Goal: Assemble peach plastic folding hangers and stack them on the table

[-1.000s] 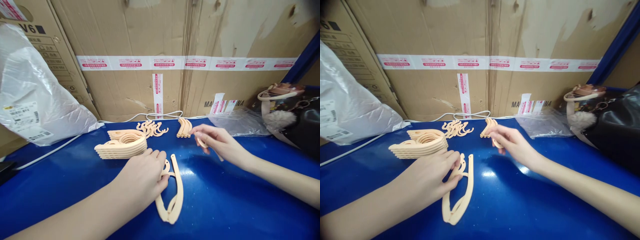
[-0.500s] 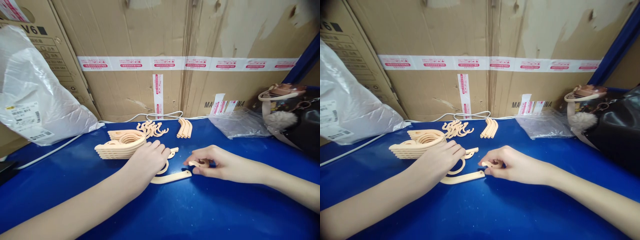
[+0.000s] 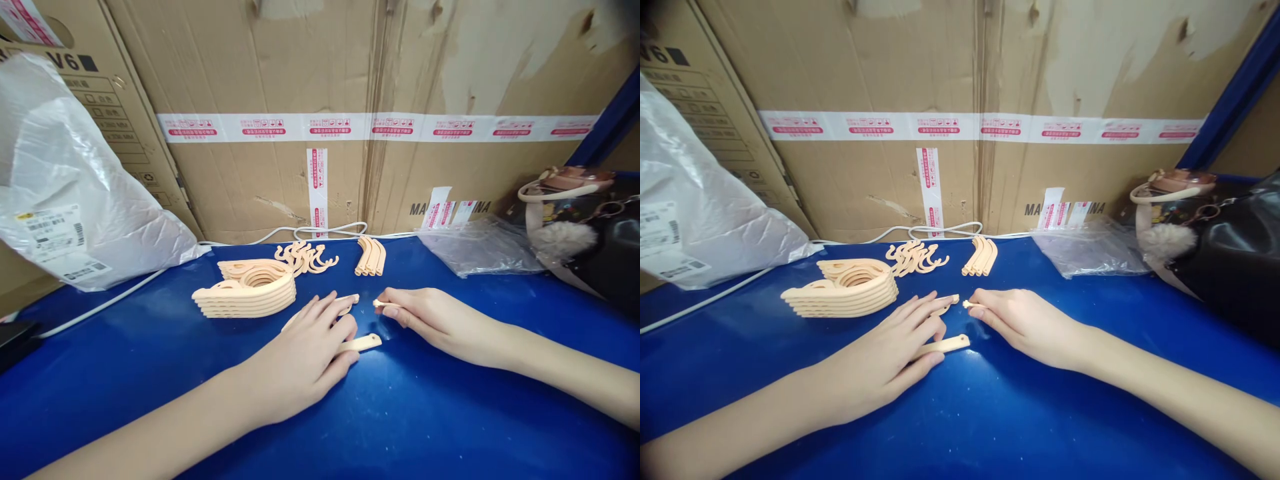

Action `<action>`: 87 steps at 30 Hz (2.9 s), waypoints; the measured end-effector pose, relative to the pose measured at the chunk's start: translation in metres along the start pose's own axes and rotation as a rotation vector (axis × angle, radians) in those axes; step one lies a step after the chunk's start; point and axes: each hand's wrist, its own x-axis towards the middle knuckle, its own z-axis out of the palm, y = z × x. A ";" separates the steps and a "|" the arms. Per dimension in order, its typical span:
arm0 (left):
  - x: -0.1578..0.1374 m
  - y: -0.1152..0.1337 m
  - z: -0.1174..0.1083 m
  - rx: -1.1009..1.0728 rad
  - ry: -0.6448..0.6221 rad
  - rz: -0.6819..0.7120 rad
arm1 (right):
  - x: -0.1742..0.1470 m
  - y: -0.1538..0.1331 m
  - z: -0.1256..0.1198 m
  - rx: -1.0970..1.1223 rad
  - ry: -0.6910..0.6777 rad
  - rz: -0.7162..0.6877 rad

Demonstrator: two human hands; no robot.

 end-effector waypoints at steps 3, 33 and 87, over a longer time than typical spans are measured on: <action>0.000 0.000 0.002 -0.028 -0.007 -0.031 | -0.001 0.000 0.001 -0.071 -0.045 0.042; -0.004 0.004 0.003 -0.115 0.026 -0.028 | -0.009 0.006 0.023 -0.652 0.153 -0.273; 0.004 -0.022 0.001 -0.052 0.265 -0.107 | -0.015 -0.009 -0.020 0.053 -0.231 -0.155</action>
